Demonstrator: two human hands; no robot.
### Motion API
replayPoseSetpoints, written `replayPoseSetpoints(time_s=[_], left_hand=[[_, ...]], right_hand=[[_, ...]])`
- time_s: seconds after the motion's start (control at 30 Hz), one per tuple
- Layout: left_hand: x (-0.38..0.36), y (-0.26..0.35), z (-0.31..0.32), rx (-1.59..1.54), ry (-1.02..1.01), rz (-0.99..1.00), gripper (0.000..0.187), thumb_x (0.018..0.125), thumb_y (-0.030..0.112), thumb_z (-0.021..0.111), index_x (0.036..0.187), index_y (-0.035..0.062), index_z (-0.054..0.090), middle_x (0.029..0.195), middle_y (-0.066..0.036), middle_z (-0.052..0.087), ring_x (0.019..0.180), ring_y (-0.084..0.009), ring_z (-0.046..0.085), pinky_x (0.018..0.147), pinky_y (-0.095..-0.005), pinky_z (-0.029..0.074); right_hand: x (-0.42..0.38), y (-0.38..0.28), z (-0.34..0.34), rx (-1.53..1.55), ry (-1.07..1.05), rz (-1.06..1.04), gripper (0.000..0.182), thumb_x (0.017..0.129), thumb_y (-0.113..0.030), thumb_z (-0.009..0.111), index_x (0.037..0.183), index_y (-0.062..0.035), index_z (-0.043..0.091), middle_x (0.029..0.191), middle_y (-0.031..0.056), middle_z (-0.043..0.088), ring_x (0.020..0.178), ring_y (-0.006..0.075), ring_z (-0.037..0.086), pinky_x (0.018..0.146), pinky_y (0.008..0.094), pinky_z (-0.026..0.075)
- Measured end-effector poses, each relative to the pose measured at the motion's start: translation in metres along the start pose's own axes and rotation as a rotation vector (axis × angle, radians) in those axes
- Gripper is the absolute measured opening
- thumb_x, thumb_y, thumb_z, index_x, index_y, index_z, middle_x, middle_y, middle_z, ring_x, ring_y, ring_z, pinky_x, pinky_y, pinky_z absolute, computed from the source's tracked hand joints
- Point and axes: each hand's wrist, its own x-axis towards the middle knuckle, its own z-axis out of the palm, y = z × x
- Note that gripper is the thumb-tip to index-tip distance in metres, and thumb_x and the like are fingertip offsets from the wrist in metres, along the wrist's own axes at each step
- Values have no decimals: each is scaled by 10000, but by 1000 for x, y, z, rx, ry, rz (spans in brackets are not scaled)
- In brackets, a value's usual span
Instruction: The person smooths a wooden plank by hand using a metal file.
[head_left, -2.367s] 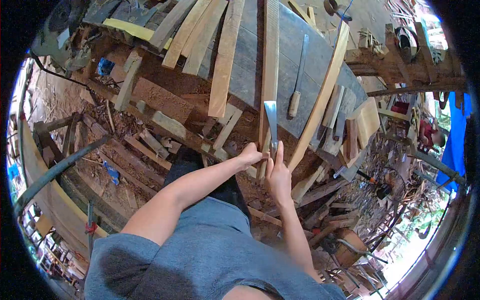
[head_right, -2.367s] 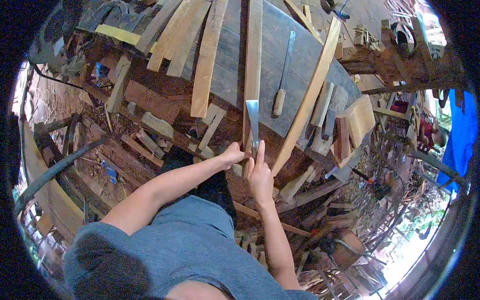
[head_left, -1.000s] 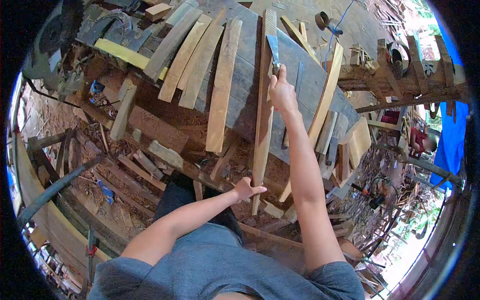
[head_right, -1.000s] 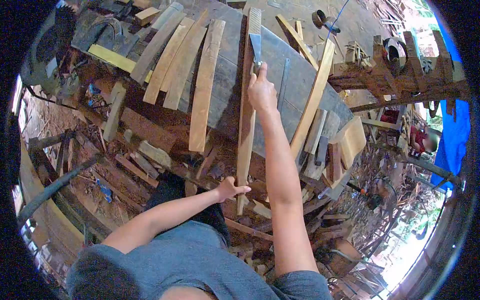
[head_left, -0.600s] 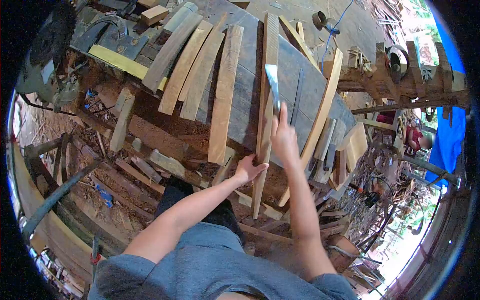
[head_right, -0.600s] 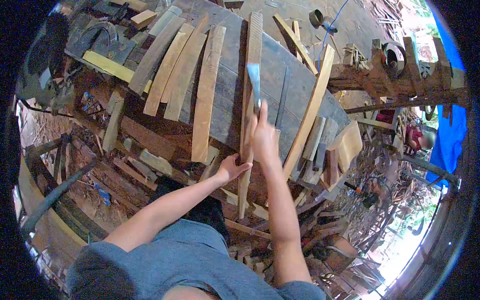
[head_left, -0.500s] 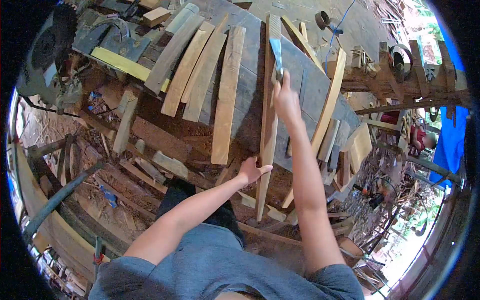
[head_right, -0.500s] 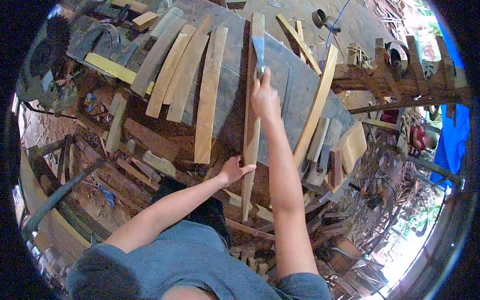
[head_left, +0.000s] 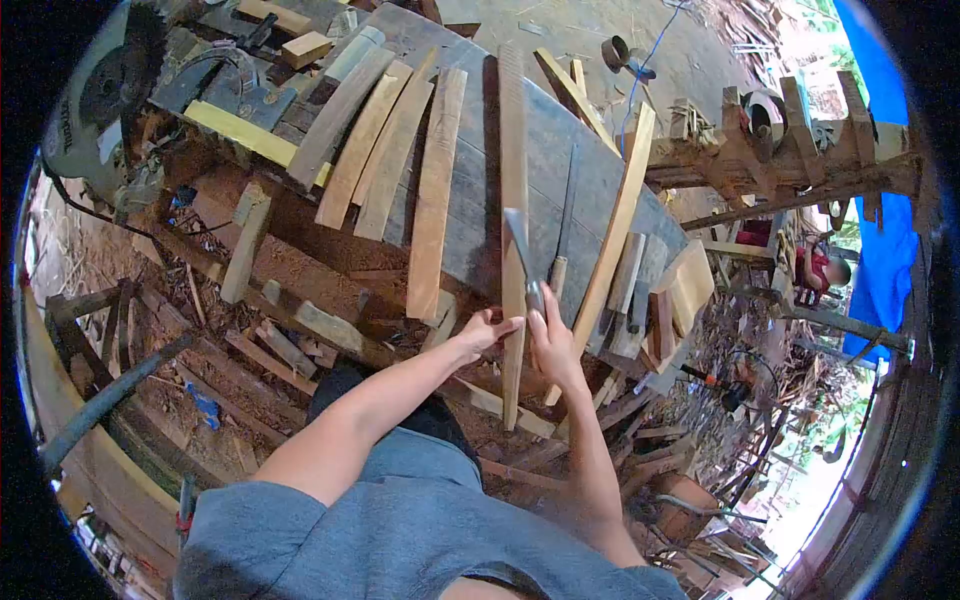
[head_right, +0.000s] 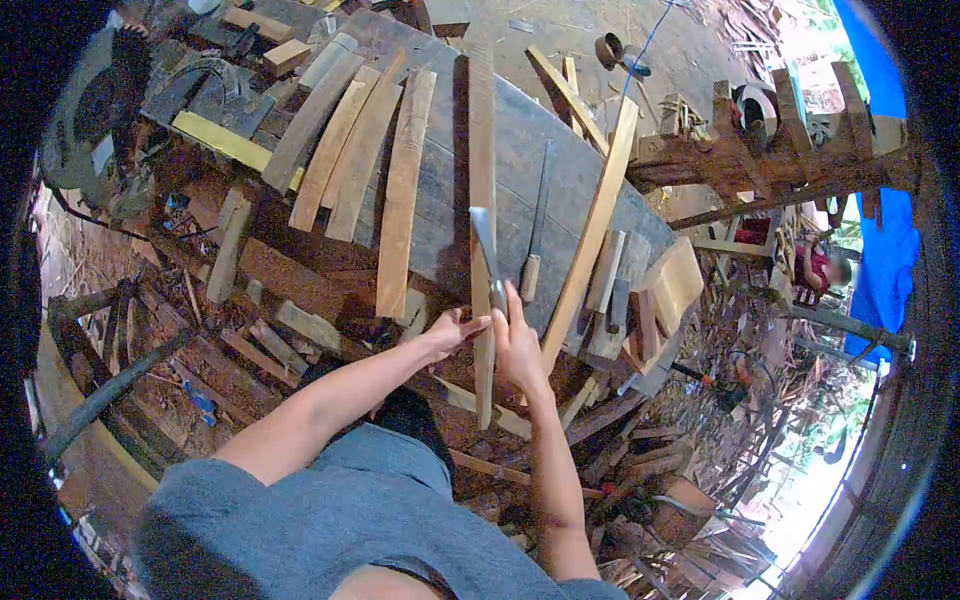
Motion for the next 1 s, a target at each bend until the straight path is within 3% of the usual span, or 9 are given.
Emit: replayPoseSetpoints(time_s=[0.1,0.13,0.17,0.23,0.27,0.4,0.57,0.77,1.0], left_hand=[[-28,8,5,-367,-209,-86,465,872,370,684,1245,133,538,1125,4,615,917,-103,601,636,-316,520],[-18,-9,12,-603,-207,-74,409,899,356,651,1240,160,539,1123,35,611,927,-62,575,677,-291,508],[-11,-24,10,-595,-193,-76,409,899,356,651,1241,160,539,1123,35,611,927,-62,575,677,-291,508],[-16,-26,13,-430,-66,-62,547,795,430,753,1217,161,534,1232,35,537,1153,-119,495,950,-320,388],[-7,-37,15,-340,-81,-2,505,777,368,787,1168,155,550,1126,22,584,1058,-120,542,932,-318,388],[-13,-34,23,-68,30,-98,274,792,135,714,1029,172,582,839,14,591,777,-117,576,712,-311,474],[-4,-60,19,-396,-106,-104,319,809,117,679,1098,153,548,867,-11,590,795,-139,590,682,-346,505],[3,-55,49,324,550,273,579,762,59,666,1251,60,356,1099,-171,594,993,-303,606,857,-398,486],[-5,-38,41,144,336,137,754,731,203,759,1308,62,295,1239,-191,535,1147,-296,540,928,-379,450]], right_hand=[[-39,14,-9,92,89,-218,499,1002,-283,422,1456,-110,307,866,140,656,740,268,650,654,374,510],[-48,21,-8,243,21,-54,504,1005,-269,422,1467,-115,291,645,22,537,525,124,523,504,271,438],[-54,23,-5,259,17,-55,504,1005,-269,422,1467,-115,291,645,22,537,525,124,523,504,271,438],[-67,21,-2,466,81,73,498,1010,-265,412,1473,-130,289,601,-9,419,500,47,415,472,216,357],[-71,18,-5,407,93,146,484,996,-265,442,1445,-120,335,830,127,629,630,211,586,620,362,478],[-78,43,13,215,231,-20,498,992,-270,444,1452,-135,309,943,236,669,806,401,665,662,444,496],[-97,41,22,179,158,102,523,981,-258,462,1465,-180,280,924,253,658,846,437,645,676,488,497],[-90,41,39,-22,191,-11,550,972,-232,476,1478,-175,270,1006,261,646,856,440,638,694,487,502],[-56,35,32,-125,194,-156,599,962,-217,498,1495,-180,228,836,221,658,732,397,647,628,489,503]])
